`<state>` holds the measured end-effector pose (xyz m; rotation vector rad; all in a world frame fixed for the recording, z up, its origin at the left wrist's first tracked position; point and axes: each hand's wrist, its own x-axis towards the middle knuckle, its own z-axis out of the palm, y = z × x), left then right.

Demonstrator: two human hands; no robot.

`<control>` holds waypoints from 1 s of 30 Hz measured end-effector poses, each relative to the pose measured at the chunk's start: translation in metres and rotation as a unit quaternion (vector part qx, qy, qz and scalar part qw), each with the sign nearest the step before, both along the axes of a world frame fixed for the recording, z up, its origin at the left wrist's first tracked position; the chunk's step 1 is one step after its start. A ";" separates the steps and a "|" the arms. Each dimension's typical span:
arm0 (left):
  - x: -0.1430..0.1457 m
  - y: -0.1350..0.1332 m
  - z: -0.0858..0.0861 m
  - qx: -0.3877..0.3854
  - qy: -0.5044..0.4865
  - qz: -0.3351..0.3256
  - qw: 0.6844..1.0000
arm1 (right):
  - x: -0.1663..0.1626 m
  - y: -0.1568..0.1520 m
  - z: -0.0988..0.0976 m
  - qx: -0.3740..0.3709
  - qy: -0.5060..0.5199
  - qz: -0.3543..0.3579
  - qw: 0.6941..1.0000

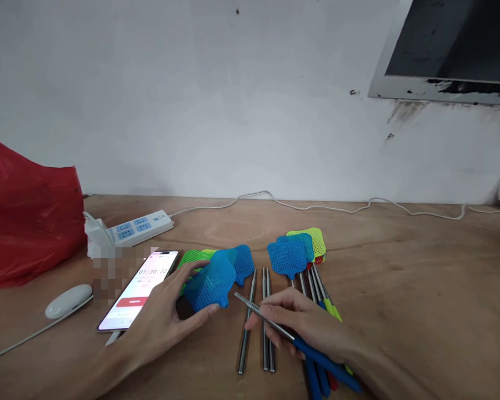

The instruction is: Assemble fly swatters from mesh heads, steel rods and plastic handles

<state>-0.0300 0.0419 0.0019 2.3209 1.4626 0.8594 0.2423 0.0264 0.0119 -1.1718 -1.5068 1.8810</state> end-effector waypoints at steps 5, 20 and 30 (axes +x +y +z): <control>0.000 0.001 -0.001 0.014 -0.004 0.002 1.000 | -0.002 -0.001 0.000 0.017 -0.014 0.047 0.999; 0.002 0.001 -0.006 0.036 0.011 0.007 0.999 | -0.003 0.000 -0.003 0.013 -0.044 0.031 0.998; 0.003 0.001 -0.005 0.067 0.022 0.022 0.997 | -0.004 0.002 -0.005 0.012 -0.042 0.033 0.999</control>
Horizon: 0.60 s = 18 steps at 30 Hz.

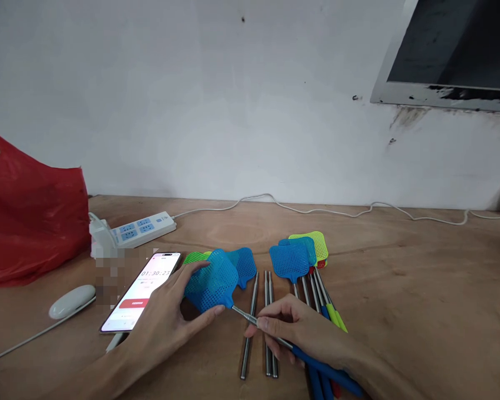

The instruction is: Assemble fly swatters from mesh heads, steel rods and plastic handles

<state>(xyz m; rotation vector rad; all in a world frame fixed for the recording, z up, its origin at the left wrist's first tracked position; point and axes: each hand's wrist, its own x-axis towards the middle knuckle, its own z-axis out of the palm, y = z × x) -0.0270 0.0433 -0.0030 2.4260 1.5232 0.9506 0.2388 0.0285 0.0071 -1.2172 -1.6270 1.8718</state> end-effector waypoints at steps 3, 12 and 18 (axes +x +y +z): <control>-0.001 0.000 -0.002 -0.003 -0.001 0.002 1.000 | 0.000 0.000 -0.002 -0.001 -0.003 0.000 1.000; -0.006 0.003 -0.002 -0.032 -0.148 0.003 0.989 | -0.002 0.001 -0.004 0.001 -0.015 -0.019 1.000; -0.006 0.004 -0.004 -0.091 -0.260 -0.016 0.961 | 0.002 0.004 -0.006 0.027 0.003 -0.029 0.999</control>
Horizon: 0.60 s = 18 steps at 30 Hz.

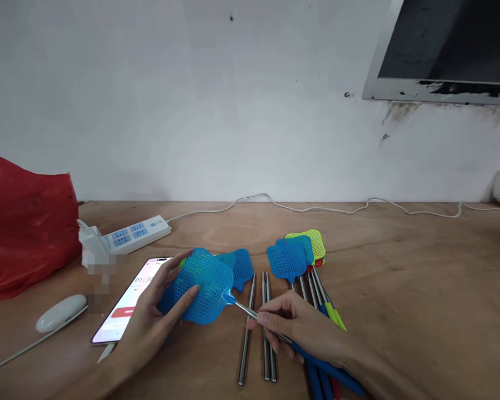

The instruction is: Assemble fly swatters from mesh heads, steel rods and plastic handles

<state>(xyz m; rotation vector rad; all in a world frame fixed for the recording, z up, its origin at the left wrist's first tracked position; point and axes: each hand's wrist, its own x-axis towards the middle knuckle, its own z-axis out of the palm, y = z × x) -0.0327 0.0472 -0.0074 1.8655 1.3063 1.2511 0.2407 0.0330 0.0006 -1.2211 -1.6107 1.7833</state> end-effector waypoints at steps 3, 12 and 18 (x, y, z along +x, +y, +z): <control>0.000 -0.001 0.002 -0.024 -0.010 -0.010 1.000 | 0.002 0.001 0.000 0.002 0.003 0.016 1.000; -0.001 -0.005 0.015 -0.088 -0.046 -0.031 0.995 | 0.004 0.000 -0.005 0.003 -0.016 0.035 0.999; -0.001 -0.007 0.015 -0.126 -0.053 -0.034 0.990 | 0.002 -0.004 -0.010 0.051 -0.062 0.003 0.997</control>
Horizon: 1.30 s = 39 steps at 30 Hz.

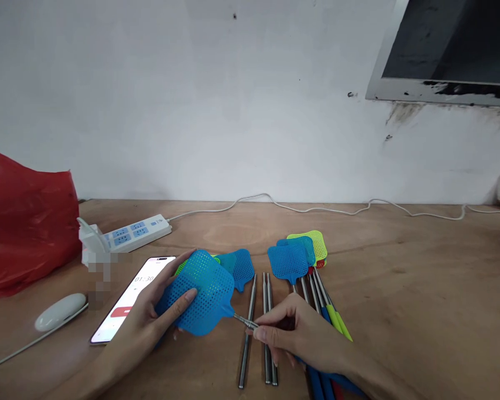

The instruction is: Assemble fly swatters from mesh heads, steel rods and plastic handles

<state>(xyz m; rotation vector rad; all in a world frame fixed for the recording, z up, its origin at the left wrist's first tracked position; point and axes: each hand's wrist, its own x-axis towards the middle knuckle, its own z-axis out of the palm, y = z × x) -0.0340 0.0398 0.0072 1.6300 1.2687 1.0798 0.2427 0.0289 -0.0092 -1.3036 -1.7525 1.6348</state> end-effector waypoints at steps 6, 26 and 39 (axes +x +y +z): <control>0.005 -0.001 -0.002 -0.053 -0.045 -0.032 0.997 | -0.004 -0.002 0.004 0.317 -0.094 -0.008 0.944; 0.006 -0.006 -0.004 -0.097 -0.073 -0.104 0.987 | 0.003 0.004 0.007 0.219 -0.071 -0.057 0.972; 0.007 -0.007 -0.004 -0.009 0.076 -0.146 0.986 | 0.002 0.019 0.016 -0.007 0.252 -0.290 0.923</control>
